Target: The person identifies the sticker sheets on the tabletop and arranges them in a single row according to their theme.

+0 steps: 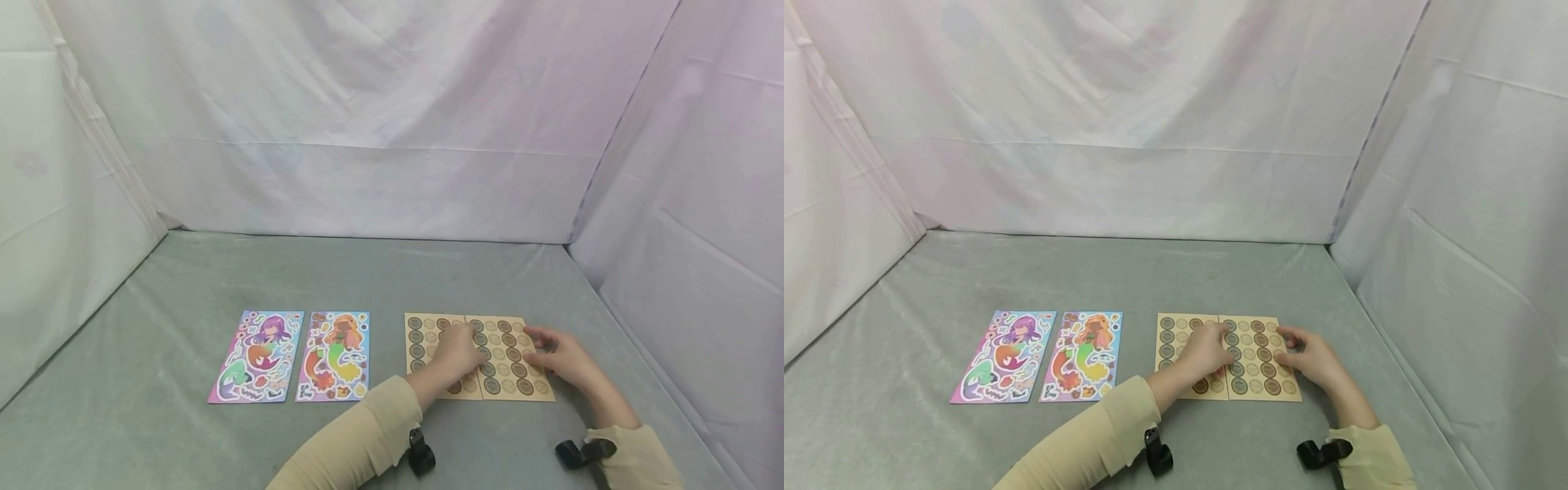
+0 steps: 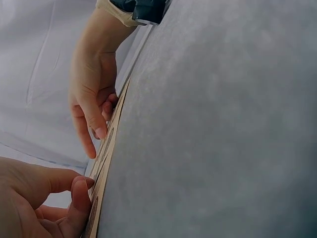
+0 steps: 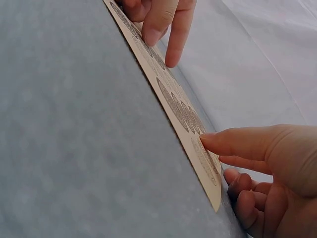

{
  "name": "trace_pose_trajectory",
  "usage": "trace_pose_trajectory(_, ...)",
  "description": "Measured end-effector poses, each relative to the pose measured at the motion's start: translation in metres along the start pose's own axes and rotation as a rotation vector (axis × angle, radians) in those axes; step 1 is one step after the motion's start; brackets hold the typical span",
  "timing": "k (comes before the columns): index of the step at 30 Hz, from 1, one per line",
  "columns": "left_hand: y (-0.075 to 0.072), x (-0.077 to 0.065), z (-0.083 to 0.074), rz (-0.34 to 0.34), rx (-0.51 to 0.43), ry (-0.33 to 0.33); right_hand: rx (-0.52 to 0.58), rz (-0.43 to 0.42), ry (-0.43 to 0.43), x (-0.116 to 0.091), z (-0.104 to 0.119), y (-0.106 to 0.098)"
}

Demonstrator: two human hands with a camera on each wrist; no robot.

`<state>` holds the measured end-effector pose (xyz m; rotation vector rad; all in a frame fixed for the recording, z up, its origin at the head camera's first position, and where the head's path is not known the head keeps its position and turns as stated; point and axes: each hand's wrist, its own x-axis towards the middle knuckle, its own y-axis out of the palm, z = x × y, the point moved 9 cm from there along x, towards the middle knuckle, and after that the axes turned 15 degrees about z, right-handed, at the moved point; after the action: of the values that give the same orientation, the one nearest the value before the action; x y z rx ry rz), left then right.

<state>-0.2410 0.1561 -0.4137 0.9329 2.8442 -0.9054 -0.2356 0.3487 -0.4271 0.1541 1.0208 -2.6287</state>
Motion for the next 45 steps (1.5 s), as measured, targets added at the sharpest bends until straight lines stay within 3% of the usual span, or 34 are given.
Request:
trace_pose_trajectory(14,-0.004,0.009,0.007,0.026,0.037,-0.031,-0.023,0.025,0.003,0.004,0.007,0.001)
trace_pose_trajectory(30,-0.006,0.002,0.01,0.124,-0.079,-0.084,-0.019,0.105,0.068,0.003,0.014,0.006)
trace_pose_trajectory(45,-0.01,0.003,0.011,0.165,-0.05,-0.072,-0.057,0.107,0.099,0.003,0.022,0.006)
